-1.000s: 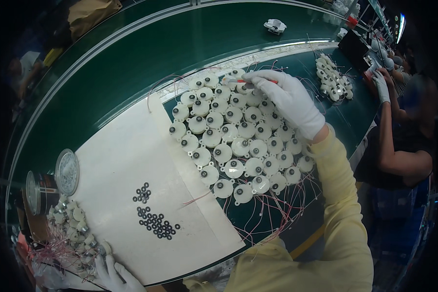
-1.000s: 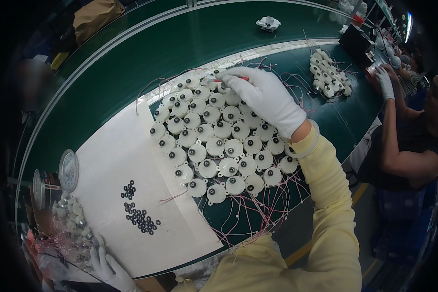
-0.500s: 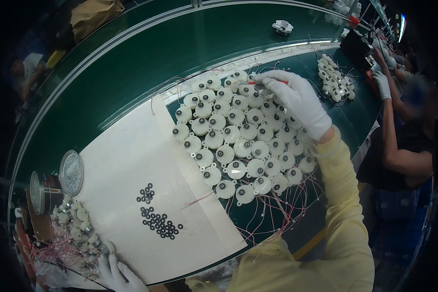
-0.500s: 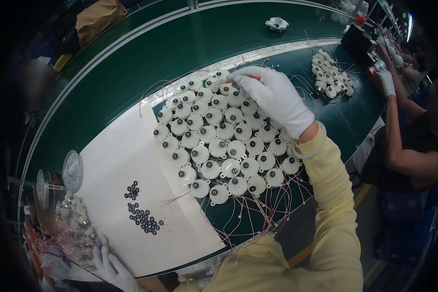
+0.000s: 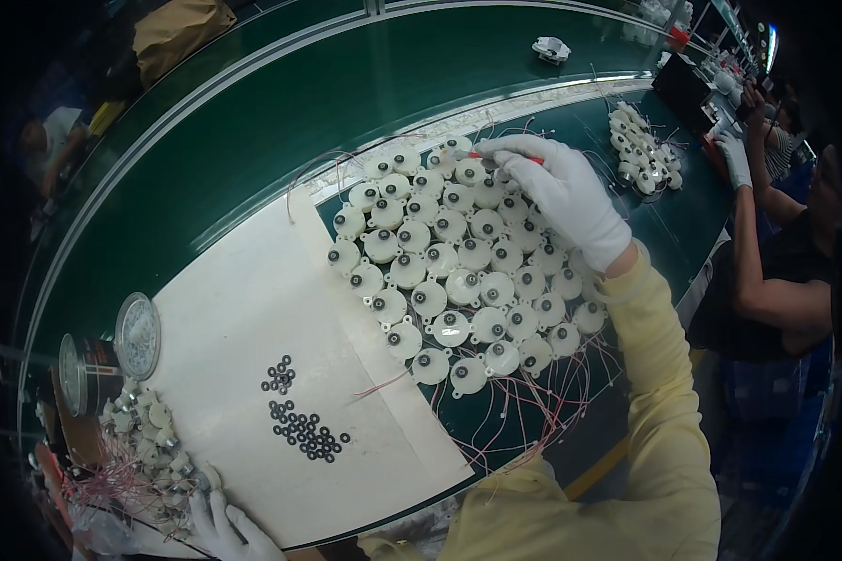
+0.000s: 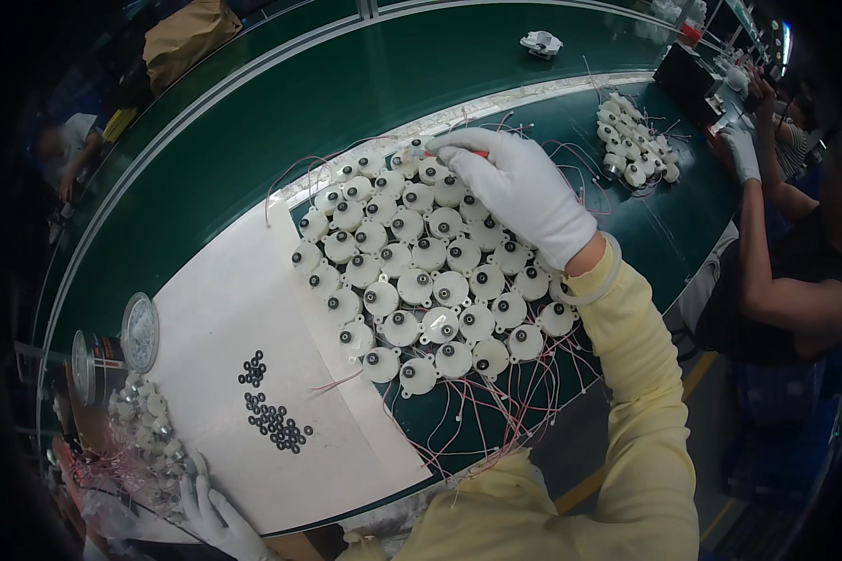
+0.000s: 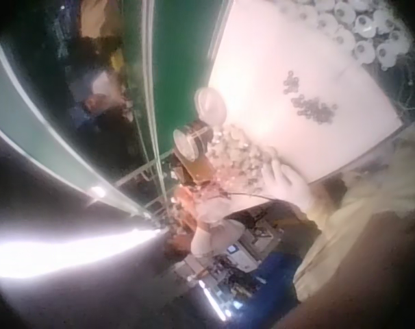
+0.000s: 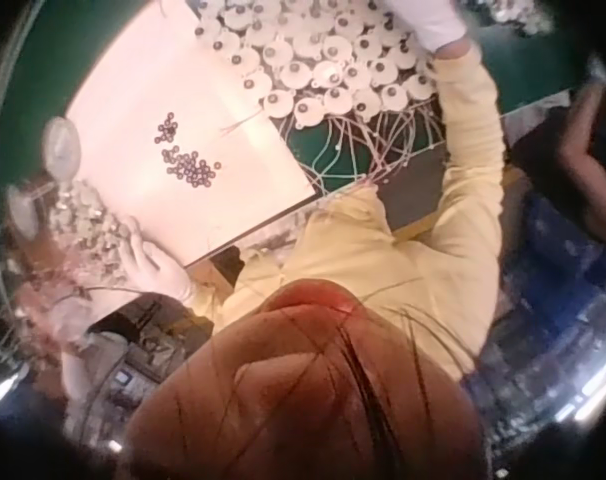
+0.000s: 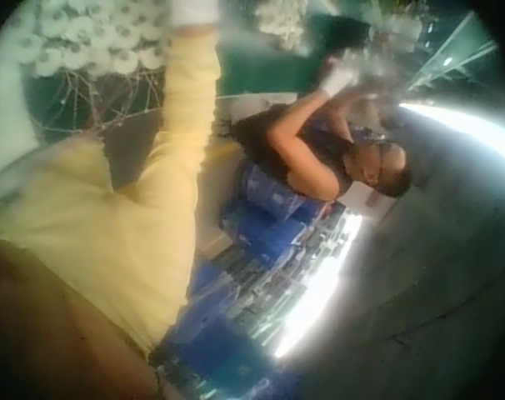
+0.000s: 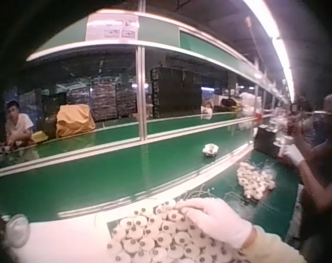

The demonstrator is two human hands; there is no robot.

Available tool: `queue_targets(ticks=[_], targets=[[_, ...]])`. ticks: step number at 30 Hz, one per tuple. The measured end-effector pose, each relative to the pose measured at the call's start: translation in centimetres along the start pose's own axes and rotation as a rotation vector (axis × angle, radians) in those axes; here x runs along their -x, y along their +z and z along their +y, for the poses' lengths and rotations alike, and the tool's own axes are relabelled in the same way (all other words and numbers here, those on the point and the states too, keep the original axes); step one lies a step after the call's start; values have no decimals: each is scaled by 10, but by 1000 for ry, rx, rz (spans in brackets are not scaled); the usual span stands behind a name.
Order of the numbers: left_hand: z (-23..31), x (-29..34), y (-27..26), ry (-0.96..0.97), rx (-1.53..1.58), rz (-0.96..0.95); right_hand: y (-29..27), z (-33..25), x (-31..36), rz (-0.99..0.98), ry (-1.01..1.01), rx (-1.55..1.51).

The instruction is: The person applies a substance from a container onto the center of white circular electronic components using a small brush. The components are arranged on a green workbench, and the person works on them one by one, moving from one unit to the next. A coworker is visible in the background performing similar assembly tasks.

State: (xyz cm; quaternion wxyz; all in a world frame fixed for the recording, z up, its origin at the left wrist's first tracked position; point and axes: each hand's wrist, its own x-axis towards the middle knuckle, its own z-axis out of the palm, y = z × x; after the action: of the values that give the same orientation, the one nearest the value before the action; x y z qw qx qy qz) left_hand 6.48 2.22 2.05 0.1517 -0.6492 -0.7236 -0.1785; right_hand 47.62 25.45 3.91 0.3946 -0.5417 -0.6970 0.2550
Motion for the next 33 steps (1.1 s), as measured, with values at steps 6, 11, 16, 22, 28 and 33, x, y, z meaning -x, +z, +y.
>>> queue_targets(ticks=[6, 11, 16, 22, 28, 33], targets=[[-3, 0, 1, -1, 4, -25, 6, -1, 0, 4, -50, -31], [0, -1, -1, 4, 16, 1, 8, -4, 1, 35, 10, -157], [0, 1, 0, -14, 2, 3, 11, 5, 2, 13, 7, -151], [-8, 5, 4, -14, 10, 18, 1, 3, 0, 26, -4, -71], [-3, 0, 1, 11, 36, 14, 9, -2, 2, -34, 18, -137], [0, -1, -2, 8, 9, 0, -1, 2, 1, 45, -17, -44]])
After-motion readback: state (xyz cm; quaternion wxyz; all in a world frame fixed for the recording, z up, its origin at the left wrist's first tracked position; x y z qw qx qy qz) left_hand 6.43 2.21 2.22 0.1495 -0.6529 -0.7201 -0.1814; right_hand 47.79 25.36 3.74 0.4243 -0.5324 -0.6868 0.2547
